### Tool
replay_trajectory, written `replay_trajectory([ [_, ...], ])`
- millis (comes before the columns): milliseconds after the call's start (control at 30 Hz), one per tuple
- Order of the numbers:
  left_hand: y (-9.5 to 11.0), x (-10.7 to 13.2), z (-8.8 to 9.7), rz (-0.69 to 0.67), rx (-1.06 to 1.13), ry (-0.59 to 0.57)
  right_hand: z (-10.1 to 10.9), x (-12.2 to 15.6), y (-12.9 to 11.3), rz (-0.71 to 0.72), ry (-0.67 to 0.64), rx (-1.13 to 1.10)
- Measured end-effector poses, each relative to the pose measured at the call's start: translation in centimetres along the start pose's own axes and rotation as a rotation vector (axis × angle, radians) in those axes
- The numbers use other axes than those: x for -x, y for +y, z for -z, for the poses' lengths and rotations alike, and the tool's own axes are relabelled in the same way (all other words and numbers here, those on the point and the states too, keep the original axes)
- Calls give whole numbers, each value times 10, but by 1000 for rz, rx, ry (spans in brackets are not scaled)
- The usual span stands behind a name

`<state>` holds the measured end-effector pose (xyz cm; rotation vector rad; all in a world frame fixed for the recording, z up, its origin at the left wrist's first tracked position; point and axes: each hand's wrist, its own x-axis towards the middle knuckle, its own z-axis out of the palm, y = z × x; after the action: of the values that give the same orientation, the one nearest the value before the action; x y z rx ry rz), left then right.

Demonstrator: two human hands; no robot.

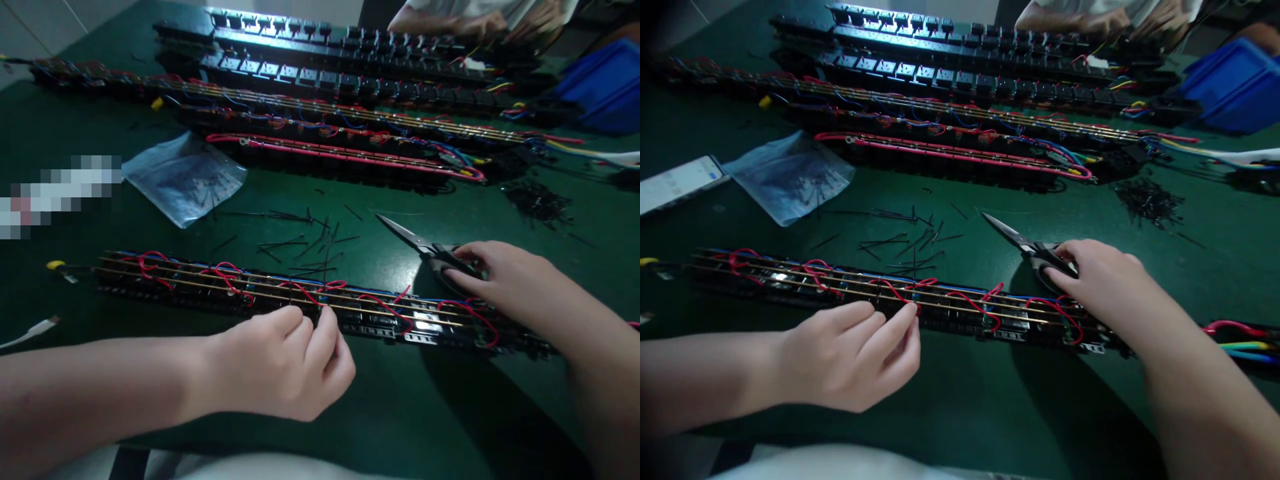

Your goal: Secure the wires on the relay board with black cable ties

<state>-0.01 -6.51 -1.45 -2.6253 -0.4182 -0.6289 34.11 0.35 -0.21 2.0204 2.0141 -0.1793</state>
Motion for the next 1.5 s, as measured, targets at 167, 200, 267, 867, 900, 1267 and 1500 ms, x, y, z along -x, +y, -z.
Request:
replay_trajectory([
  [167,12,-1,4,31,-42,-74,14,0,-18,-100,8,-15],
  [200,13,0,4,30,-43,-87,16,2,-20,-113,38,-33],
  [267,13,0,3,32,-45,-99,20,7,-26,-90,67,-96],
  [867,5,1,4,57,23,12,28,32,-89,365,-164,-79],
  [900,5,0,4,56,23,9,29,31,-91,366,-157,-70],
  [1267,3,0,3,73,38,-25,48,40,-96,288,-252,-45],
  [1500,1,0,2,64,68,-35,55,43,-96,263,-351,-10],
])
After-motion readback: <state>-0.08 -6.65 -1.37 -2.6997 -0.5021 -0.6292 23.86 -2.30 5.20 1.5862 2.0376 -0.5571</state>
